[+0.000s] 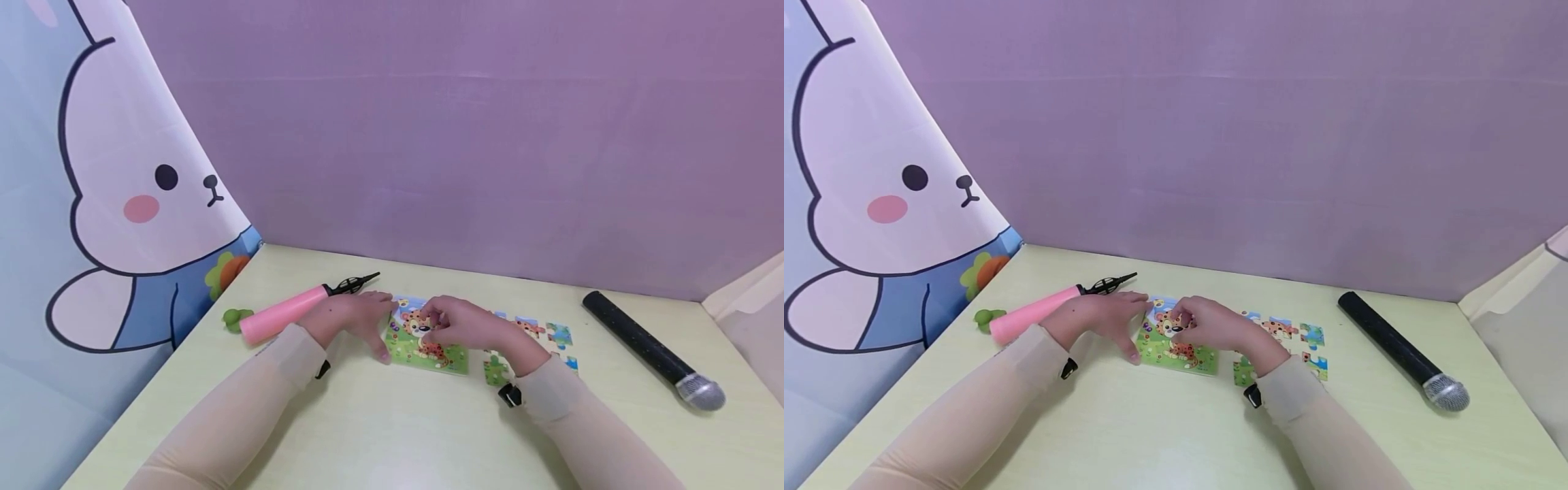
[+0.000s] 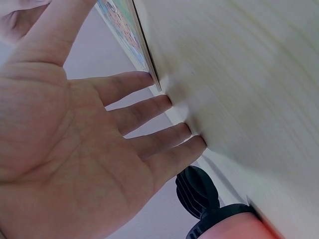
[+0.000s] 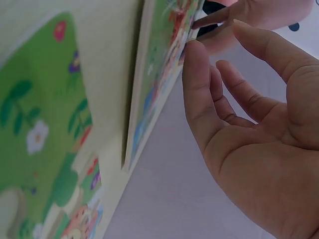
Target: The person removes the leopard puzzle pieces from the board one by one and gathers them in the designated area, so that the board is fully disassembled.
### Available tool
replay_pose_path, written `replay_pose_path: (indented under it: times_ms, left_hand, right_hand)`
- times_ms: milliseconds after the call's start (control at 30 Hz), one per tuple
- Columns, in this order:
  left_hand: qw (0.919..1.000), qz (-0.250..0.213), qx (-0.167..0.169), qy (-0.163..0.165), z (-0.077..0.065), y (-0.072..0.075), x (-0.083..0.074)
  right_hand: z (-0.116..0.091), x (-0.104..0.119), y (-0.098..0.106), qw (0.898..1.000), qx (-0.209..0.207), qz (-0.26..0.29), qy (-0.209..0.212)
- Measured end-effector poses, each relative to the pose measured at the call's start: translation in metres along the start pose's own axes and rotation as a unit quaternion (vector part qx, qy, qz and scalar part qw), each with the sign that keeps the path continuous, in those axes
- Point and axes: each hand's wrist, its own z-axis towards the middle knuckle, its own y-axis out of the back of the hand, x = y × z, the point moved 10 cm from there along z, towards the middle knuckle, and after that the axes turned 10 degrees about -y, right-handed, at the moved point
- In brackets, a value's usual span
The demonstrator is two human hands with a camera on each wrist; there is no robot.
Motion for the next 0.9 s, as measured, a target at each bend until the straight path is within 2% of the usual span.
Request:
replay_pose_path:
  times_ms: [400,733,900]
  left_hand:
    - [1.0000,0.000,-0.001,0.000,0.000,0.001,0.000]
    - [1.0000,0.005,0.006,0.000,-0.002,-0.001,0.001]
    - [1.0000,0.007,0.005,-0.003,0.000,-0.001,0.001]
  right_hand:
    - [0.010,0.000,-0.007,0.998,-0.012,-0.054,-0.010]
    - [0.011,0.001,-0.019,0.997,0.004,-0.081,-0.018]
    - [0.012,0.000,-0.021,0.995,0.005,-0.094,-0.034]
